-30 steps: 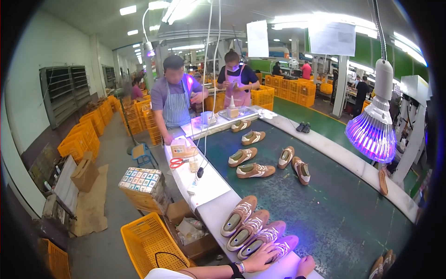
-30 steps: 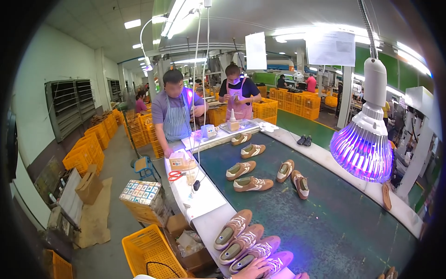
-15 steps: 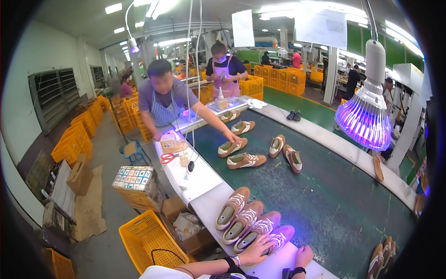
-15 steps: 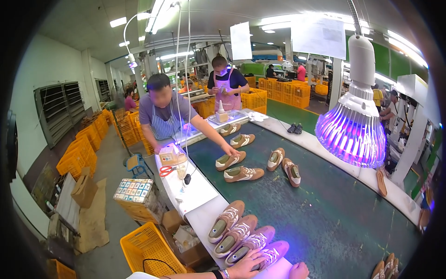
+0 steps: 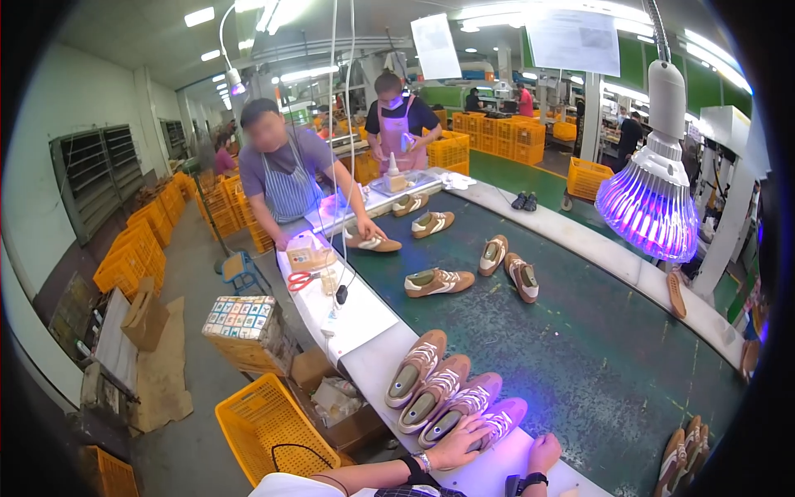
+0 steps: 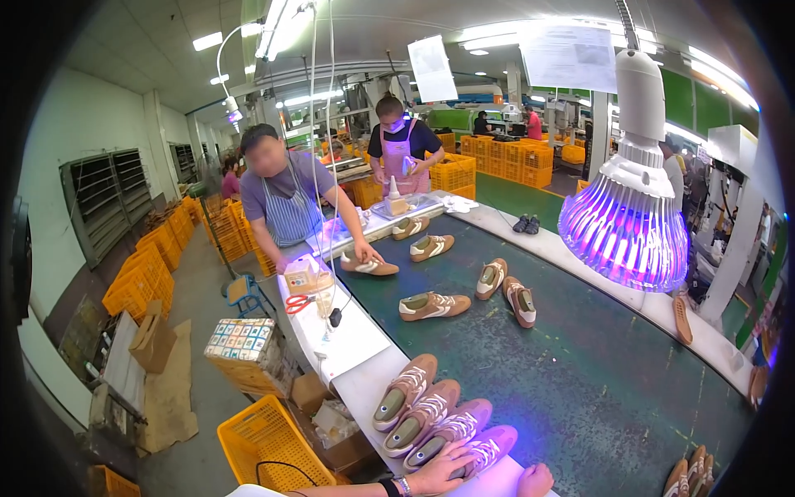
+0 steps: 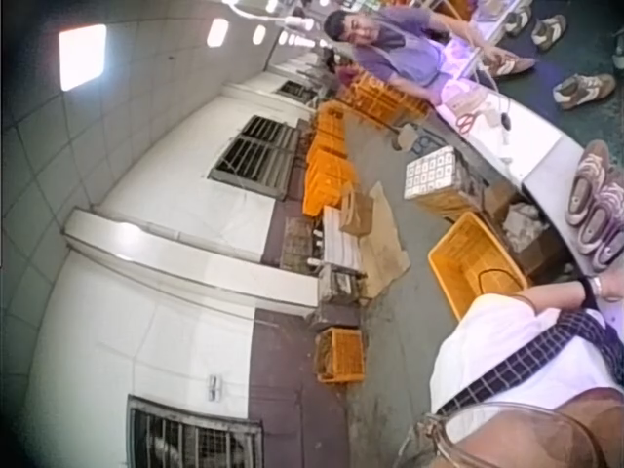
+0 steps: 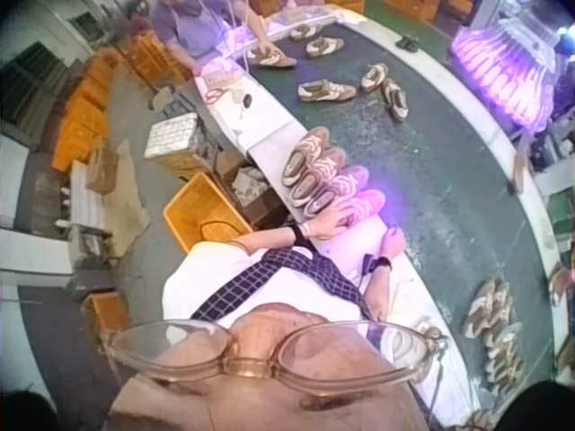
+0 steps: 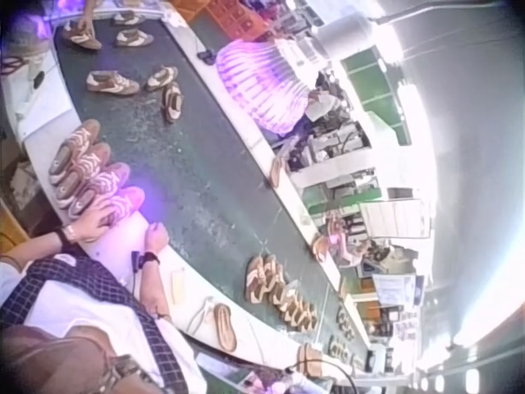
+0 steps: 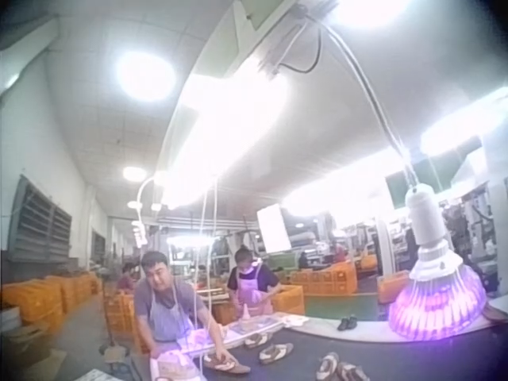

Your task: The recorder inspects partially assembled shoes on a factory conveyor belt, checking alignment and quality.

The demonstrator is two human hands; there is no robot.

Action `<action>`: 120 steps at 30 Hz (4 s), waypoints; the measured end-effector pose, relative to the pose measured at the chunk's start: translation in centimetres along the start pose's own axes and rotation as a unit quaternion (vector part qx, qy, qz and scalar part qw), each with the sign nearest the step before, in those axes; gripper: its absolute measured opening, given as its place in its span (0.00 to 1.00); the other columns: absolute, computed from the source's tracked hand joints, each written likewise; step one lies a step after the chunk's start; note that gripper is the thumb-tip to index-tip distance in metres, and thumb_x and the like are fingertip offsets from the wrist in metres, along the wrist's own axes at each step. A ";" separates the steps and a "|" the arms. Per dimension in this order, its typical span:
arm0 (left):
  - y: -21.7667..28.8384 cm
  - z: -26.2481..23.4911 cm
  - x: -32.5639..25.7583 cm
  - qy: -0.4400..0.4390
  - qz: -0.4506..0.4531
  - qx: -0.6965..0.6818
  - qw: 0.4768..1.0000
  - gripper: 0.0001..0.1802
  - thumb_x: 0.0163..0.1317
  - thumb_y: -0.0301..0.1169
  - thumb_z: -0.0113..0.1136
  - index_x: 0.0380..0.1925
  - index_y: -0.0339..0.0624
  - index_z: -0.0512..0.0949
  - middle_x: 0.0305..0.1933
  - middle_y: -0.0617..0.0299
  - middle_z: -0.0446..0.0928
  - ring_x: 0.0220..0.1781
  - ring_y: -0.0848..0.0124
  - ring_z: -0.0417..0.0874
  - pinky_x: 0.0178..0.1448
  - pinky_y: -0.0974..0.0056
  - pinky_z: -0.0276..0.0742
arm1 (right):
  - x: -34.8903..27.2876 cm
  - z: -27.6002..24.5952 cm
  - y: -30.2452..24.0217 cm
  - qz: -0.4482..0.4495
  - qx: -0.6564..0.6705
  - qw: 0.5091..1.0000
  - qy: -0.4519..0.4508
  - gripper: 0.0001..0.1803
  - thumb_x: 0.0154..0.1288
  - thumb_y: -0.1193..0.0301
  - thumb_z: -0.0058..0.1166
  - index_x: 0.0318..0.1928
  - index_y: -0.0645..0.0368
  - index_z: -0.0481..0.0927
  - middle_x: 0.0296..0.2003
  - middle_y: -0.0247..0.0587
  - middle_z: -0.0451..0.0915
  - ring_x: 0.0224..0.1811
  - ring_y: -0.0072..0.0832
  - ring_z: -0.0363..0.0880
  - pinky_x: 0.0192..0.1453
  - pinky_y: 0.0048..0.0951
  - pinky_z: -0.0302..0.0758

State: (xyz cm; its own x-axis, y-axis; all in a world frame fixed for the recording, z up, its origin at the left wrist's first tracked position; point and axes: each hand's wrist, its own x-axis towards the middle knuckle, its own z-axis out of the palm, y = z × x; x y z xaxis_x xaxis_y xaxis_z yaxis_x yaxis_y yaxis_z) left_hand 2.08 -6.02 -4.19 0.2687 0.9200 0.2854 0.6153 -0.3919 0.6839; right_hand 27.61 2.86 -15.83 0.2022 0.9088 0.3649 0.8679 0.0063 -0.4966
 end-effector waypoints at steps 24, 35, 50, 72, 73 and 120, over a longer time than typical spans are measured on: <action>-1.4 1.5 -0.2 0.002 0.007 -0.006 1.000 0.35 0.50 0.33 0.59 0.61 0.40 0.65 0.64 0.46 0.63 0.71 0.49 0.52 0.73 0.49 0.49 | 0.1 -0.3 0.0 0.004 -0.023 1.000 -0.003 0.10 0.54 0.71 0.49 0.20 0.64 0.71 0.22 0.54 0.75 0.29 0.52 0.74 0.35 0.49 0.69; -1.0 1.6 0.0 0.003 -0.003 -0.007 1.000 0.34 0.49 0.30 0.57 0.61 0.40 0.66 0.64 0.44 0.63 0.71 0.49 0.53 0.73 0.50 0.50 | -0.1 -0.4 0.2 0.000 -0.029 1.000 -0.003 0.11 0.56 0.69 0.48 0.22 0.62 0.71 0.23 0.52 0.75 0.30 0.50 0.74 0.37 0.50 0.68; -0.5 1.8 -0.3 0.017 0.015 -0.006 1.000 0.35 0.49 0.31 0.57 0.61 0.39 0.65 0.64 0.46 0.63 0.71 0.49 0.53 0.73 0.50 0.49 | -0.2 -0.2 1.3 0.001 -0.017 1.000 -0.010 0.09 0.55 0.71 0.49 0.22 0.62 0.70 0.25 0.52 0.76 0.30 0.51 0.74 0.37 0.50 0.68; -0.6 2.3 -0.3 0.019 0.000 -0.042 0.999 0.34 0.49 0.30 0.55 0.61 0.37 0.65 0.64 0.46 0.62 0.72 0.51 0.52 0.73 0.52 0.49 | -0.2 -0.4 1.0 0.018 0.007 1.000 -0.004 0.09 0.53 0.72 0.50 0.21 0.65 0.70 0.21 0.56 0.73 0.27 0.54 0.73 0.33 0.50 0.67; -0.6 2.4 -0.4 0.018 -0.004 -0.044 0.999 0.34 0.49 0.30 0.55 0.61 0.37 0.65 0.64 0.46 0.62 0.72 0.51 0.52 0.73 0.52 0.49 | -0.3 -0.2 1.4 0.019 0.005 1.000 -0.008 0.09 0.53 0.72 0.50 0.21 0.65 0.70 0.21 0.56 0.73 0.27 0.54 0.73 0.33 0.50 0.67; -0.6 3.1 -0.6 0.019 0.014 -0.023 0.999 0.33 0.50 0.32 0.58 0.60 0.38 0.66 0.64 0.46 0.63 0.71 0.52 0.54 0.73 0.52 0.51 | -0.7 -1.1 2.5 -0.031 -0.042 0.998 -0.043 0.15 0.61 0.62 0.47 0.28 0.61 0.79 0.24 0.53 0.79 0.26 0.51 0.77 0.32 0.47 0.72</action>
State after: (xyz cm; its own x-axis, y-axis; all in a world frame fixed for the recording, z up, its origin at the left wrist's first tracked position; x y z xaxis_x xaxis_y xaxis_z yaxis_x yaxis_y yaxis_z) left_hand 3.82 -6.41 -6.85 0.2570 0.9088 0.3287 0.5727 -0.4172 0.7057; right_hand 30.15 1.75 -16.47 0.1105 0.9400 0.3226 0.9129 0.0323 -0.4069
